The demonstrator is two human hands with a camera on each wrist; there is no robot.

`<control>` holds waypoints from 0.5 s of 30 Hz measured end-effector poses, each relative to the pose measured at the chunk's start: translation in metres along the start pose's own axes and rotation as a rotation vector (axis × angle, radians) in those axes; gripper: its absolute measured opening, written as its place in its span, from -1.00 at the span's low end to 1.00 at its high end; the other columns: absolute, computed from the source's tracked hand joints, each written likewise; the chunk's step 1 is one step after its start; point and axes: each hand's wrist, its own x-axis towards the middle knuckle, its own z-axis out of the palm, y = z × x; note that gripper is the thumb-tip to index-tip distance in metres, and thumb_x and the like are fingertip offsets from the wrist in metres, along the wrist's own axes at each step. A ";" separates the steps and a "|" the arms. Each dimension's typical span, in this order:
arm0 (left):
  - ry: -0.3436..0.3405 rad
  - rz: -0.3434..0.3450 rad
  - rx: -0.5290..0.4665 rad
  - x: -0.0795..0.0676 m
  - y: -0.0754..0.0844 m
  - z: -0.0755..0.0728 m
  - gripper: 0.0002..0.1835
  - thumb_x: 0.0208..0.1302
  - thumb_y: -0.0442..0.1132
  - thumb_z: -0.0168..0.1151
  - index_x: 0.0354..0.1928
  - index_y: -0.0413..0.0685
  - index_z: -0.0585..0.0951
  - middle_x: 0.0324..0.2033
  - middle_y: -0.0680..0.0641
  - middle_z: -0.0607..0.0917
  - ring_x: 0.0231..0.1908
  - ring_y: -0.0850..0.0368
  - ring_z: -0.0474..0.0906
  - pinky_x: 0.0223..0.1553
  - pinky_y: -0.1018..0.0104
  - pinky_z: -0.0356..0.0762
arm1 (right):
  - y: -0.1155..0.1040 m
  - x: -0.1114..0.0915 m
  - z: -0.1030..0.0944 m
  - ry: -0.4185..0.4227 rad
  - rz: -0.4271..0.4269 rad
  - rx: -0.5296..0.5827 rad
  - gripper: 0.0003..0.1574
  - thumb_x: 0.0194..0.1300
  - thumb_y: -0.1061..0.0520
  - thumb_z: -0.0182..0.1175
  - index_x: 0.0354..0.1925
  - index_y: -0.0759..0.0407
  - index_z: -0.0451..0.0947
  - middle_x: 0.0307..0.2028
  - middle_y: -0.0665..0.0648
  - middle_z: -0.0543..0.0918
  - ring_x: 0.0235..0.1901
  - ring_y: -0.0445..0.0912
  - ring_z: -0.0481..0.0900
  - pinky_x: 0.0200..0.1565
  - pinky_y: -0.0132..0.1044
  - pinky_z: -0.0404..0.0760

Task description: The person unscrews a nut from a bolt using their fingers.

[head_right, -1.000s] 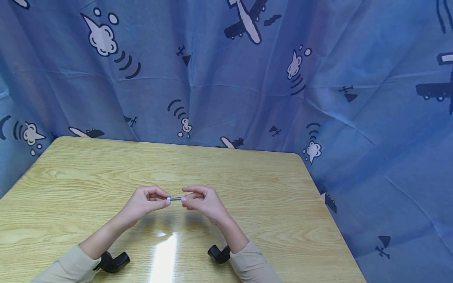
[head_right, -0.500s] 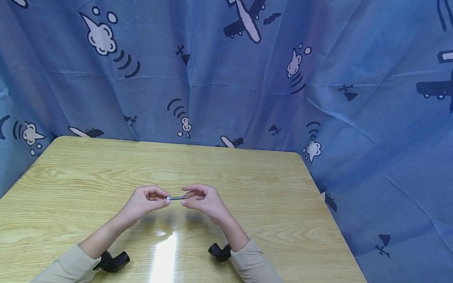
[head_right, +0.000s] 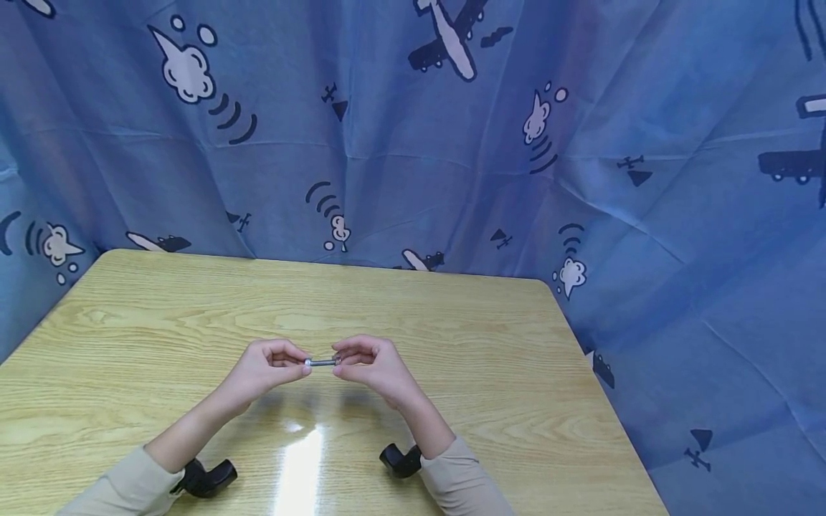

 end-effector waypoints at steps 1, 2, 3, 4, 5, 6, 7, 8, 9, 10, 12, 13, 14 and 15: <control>0.001 0.000 0.002 0.000 0.000 0.000 -0.70 0.07 -0.30 0.37 -0.22 -0.39 0.60 -0.33 -0.15 0.67 -0.34 0.09 0.63 -0.24 0.31 0.60 | 0.000 0.000 0.000 -0.002 0.005 0.004 -0.55 0.15 0.28 0.28 0.00 0.44 0.49 -0.22 0.22 0.63 -0.29 -0.12 0.62 -0.17 -0.20 0.62; 0.002 0.000 0.004 0.000 0.000 0.000 -0.70 0.07 -0.30 0.37 -0.22 -0.39 0.60 -0.33 -0.15 0.67 -0.34 0.09 0.63 -0.25 0.31 0.60 | 0.000 0.000 0.000 -0.004 0.012 0.011 -0.55 0.18 0.25 0.26 0.02 0.44 0.48 -0.24 0.21 0.64 -0.31 -0.11 0.63 -0.18 -0.18 0.63; 0.004 0.001 0.006 0.000 0.000 0.000 -0.70 0.07 -0.29 0.37 -0.22 -0.39 0.60 -0.33 -0.15 0.67 -0.33 0.08 0.63 -0.25 0.31 0.60 | -0.001 0.001 0.000 -0.007 0.021 0.016 -0.55 0.21 0.21 0.24 0.02 0.45 0.47 -0.28 0.20 0.64 -0.34 -0.11 0.64 -0.19 -0.17 0.64; 0.005 0.001 0.008 0.000 0.000 0.000 -0.70 0.07 -0.29 0.37 -0.22 -0.39 0.60 -0.33 -0.15 0.67 -0.33 0.08 0.63 -0.25 0.31 0.60 | -0.001 0.001 0.000 -0.010 0.028 0.019 -0.57 0.24 0.18 0.22 0.00 0.46 0.48 -0.32 0.19 0.65 -0.37 -0.11 0.64 -0.22 -0.16 0.64; 0.006 0.002 0.012 0.000 0.000 0.000 -0.70 0.07 -0.29 0.37 -0.22 -0.38 0.60 -0.33 -0.15 0.67 -0.33 0.08 0.63 -0.25 0.31 0.60 | -0.001 0.001 0.001 -0.012 0.035 0.023 -0.57 0.27 0.16 0.20 -0.03 0.48 0.48 -0.36 0.18 0.66 -0.41 -0.11 0.64 -0.24 -0.15 0.65; 0.007 0.003 0.014 0.000 0.000 0.000 -0.70 0.07 -0.29 0.37 -0.22 -0.38 0.61 -0.33 -0.15 0.67 -0.33 0.08 0.63 -0.25 0.31 0.60 | -0.001 0.001 0.001 -0.013 0.038 0.023 -0.58 0.30 0.15 0.17 -0.05 0.50 0.49 -0.39 0.17 0.66 -0.43 -0.12 0.64 -0.26 -0.16 0.65; 0.007 0.002 0.016 0.000 0.000 0.000 -0.70 0.07 -0.28 0.37 -0.22 -0.38 0.61 -0.33 -0.15 0.67 -0.33 0.07 0.63 -0.25 0.31 0.60 | 0.000 0.001 0.001 -0.015 0.036 0.019 -0.59 0.30 0.15 0.17 -0.08 0.52 0.50 -0.41 0.17 0.67 -0.44 -0.13 0.64 -0.27 -0.18 0.65; 0.008 0.002 0.016 0.000 0.000 0.000 -0.70 0.07 -0.28 0.37 -0.22 -0.38 0.61 -0.33 -0.15 0.67 -0.33 0.08 0.63 -0.25 0.31 0.60 | 0.000 0.001 0.000 -0.018 0.033 0.022 -0.61 0.29 0.17 0.17 -0.10 0.53 0.51 -0.40 0.17 0.67 -0.44 -0.14 0.64 -0.27 -0.19 0.65; 0.008 0.002 0.017 0.000 0.000 0.000 -0.70 0.07 -0.28 0.37 -0.22 -0.38 0.61 -0.33 -0.15 0.67 -0.33 0.08 0.63 -0.25 0.31 0.60 | 0.000 0.001 0.000 -0.022 0.025 0.017 -0.63 0.28 0.20 0.18 -0.12 0.54 0.51 -0.39 0.18 0.67 -0.43 -0.14 0.64 -0.26 -0.21 0.65; 0.009 0.002 0.016 0.000 0.000 0.000 -0.70 0.07 -0.29 0.37 -0.22 -0.38 0.61 -0.33 -0.15 0.67 -0.33 0.08 0.63 -0.25 0.31 0.60 | 0.000 0.001 0.000 -0.021 0.015 0.012 -0.67 0.26 0.23 0.20 -0.13 0.52 0.52 -0.37 0.18 0.67 -0.41 -0.15 0.64 -0.25 -0.22 0.65; 0.010 0.002 0.014 0.000 0.000 0.000 -0.70 0.07 -0.29 0.38 -0.22 -0.38 0.61 -0.33 -0.15 0.66 -0.34 0.09 0.63 -0.25 0.31 0.60 | 0.000 0.001 -0.001 -0.020 -0.006 0.001 -0.69 0.21 0.28 0.23 -0.13 0.50 0.53 -0.32 0.19 0.66 -0.37 -0.16 0.63 -0.23 -0.26 0.63; 0.010 0.002 0.014 0.000 0.000 -0.001 -0.70 0.06 -0.29 0.38 -0.22 -0.38 0.61 -0.33 -0.15 0.66 -0.34 0.09 0.63 -0.25 0.31 0.60 | 0.000 0.001 -0.001 -0.022 -0.017 0.000 -0.68 0.18 0.30 0.25 -0.12 0.51 0.53 -0.29 0.21 0.65 -0.35 -0.15 0.63 -0.21 -0.27 0.63; 0.011 0.003 0.012 0.000 0.000 -0.001 -0.70 0.06 -0.30 0.38 -0.22 -0.39 0.61 -0.33 -0.15 0.66 -0.34 0.10 0.63 -0.26 0.31 0.60 | 0.000 0.001 -0.001 -0.023 -0.026 -0.002 -0.66 0.16 0.31 0.26 -0.10 0.51 0.52 -0.26 0.22 0.64 -0.33 -0.15 0.63 -0.20 -0.28 0.62; 0.011 0.004 0.011 0.000 -0.001 -0.001 -0.70 0.06 -0.30 0.38 -0.22 -0.39 0.61 -0.33 -0.16 0.66 -0.34 0.10 0.63 -0.26 0.31 0.60 | 0.000 0.000 -0.002 -0.023 -0.033 -0.009 -0.64 0.15 0.31 0.27 -0.08 0.49 0.51 -0.24 0.23 0.64 -0.31 -0.15 0.62 -0.20 -0.28 0.62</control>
